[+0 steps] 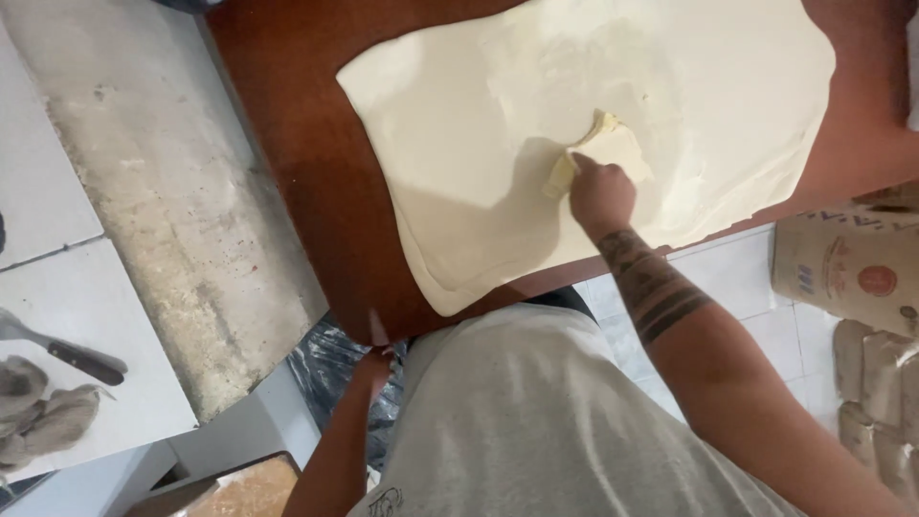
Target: Spreading butter onto a large sheet of dough on a production table
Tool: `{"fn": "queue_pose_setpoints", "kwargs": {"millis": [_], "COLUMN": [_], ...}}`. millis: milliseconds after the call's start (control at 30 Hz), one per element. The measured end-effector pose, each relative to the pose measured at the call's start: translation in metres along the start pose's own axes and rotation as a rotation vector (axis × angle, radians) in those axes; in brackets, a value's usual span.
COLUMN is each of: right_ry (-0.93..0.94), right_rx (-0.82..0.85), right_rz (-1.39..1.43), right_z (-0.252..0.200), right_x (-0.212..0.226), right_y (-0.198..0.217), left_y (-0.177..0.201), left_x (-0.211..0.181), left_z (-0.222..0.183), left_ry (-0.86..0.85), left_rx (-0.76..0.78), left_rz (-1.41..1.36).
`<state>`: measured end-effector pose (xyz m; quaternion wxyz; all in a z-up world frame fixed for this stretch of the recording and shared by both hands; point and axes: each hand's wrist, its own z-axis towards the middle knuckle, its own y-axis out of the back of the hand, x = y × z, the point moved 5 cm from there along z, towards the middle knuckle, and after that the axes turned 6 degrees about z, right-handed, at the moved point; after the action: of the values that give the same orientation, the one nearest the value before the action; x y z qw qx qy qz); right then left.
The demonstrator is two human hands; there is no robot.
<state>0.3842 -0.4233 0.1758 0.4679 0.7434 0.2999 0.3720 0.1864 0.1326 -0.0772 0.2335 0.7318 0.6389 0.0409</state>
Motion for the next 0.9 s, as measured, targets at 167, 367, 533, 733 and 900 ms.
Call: {"fn": "queue_pose_setpoints", "kwargs": {"millis": [167,367,533,733,900], "right_ry": [-0.059,-0.094,-0.084,0.001,0.012], "right_rx": [0.008,-0.049,-0.025,0.200,0.120], "right_rz": [0.130,0.000,-0.008,-0.023,0.056], "right_z": [0.009,0.019,-0.013,-0.026,0.023], "right_x": [-0.041,-0.083,-0.048,-0.031,-0.063], "right_y": [0.030,0.019,-0.004,0.043,0.094], "left_y": [-0.001,-0.001,0.021,-0.018,-0.001], "left_x": [0.010,0.025,-0.007,0.013,0.003], "left_z": [0.005,-0.004,-0.014,0.024,0.004], "left_ry": [0.037,0.135,-0.081,0.076,0.262], "left_rx": [-0.035,-0.033,-0.009,0.111,0.090], "left_rz": [-0.227,-0.466,0.067,-0.374,-0.595]}}
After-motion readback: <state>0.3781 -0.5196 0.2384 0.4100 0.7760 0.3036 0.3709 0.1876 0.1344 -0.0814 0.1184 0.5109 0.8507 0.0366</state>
